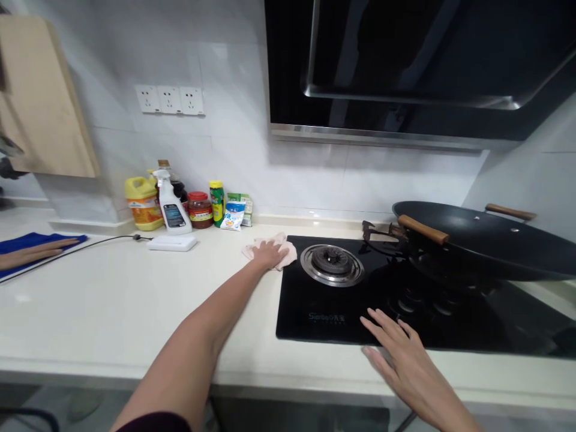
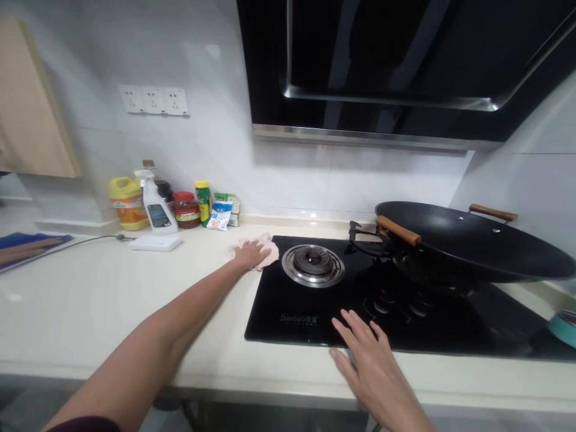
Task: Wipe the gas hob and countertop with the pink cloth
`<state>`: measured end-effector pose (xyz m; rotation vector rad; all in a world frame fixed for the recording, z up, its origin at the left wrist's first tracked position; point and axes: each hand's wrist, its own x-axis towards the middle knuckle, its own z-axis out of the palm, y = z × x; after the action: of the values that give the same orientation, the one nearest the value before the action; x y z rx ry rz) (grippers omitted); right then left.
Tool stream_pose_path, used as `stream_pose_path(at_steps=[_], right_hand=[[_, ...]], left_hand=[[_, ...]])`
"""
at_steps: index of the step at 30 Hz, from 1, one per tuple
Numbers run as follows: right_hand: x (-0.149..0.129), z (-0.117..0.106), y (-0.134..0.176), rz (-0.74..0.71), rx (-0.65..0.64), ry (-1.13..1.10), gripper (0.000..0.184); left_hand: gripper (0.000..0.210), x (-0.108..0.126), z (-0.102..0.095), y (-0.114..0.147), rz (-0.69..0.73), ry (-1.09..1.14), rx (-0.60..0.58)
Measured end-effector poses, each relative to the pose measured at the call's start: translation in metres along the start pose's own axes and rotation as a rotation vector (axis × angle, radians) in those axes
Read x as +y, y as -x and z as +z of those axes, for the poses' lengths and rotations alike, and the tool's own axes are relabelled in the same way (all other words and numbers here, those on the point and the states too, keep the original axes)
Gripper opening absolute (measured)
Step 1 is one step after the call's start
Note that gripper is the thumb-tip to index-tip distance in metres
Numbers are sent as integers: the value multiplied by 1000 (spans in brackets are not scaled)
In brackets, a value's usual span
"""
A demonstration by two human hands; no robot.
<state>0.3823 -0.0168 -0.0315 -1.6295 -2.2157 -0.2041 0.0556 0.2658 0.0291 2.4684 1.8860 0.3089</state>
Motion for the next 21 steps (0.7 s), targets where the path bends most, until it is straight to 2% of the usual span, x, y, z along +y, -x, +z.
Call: stream_pose_path(at_steps=[5,10,21], right_hand=[[-2,-1,-1,22,6,-26,53],[-5,-4,0,31,7,-31,53],[-5,-1,0,46,4,-27,55]], left_hand=[[63,10,0,34,-56,-10,-5],[71,23,-4,81,-62,-20,6],[53,39,-14,208,59,-25,119]])
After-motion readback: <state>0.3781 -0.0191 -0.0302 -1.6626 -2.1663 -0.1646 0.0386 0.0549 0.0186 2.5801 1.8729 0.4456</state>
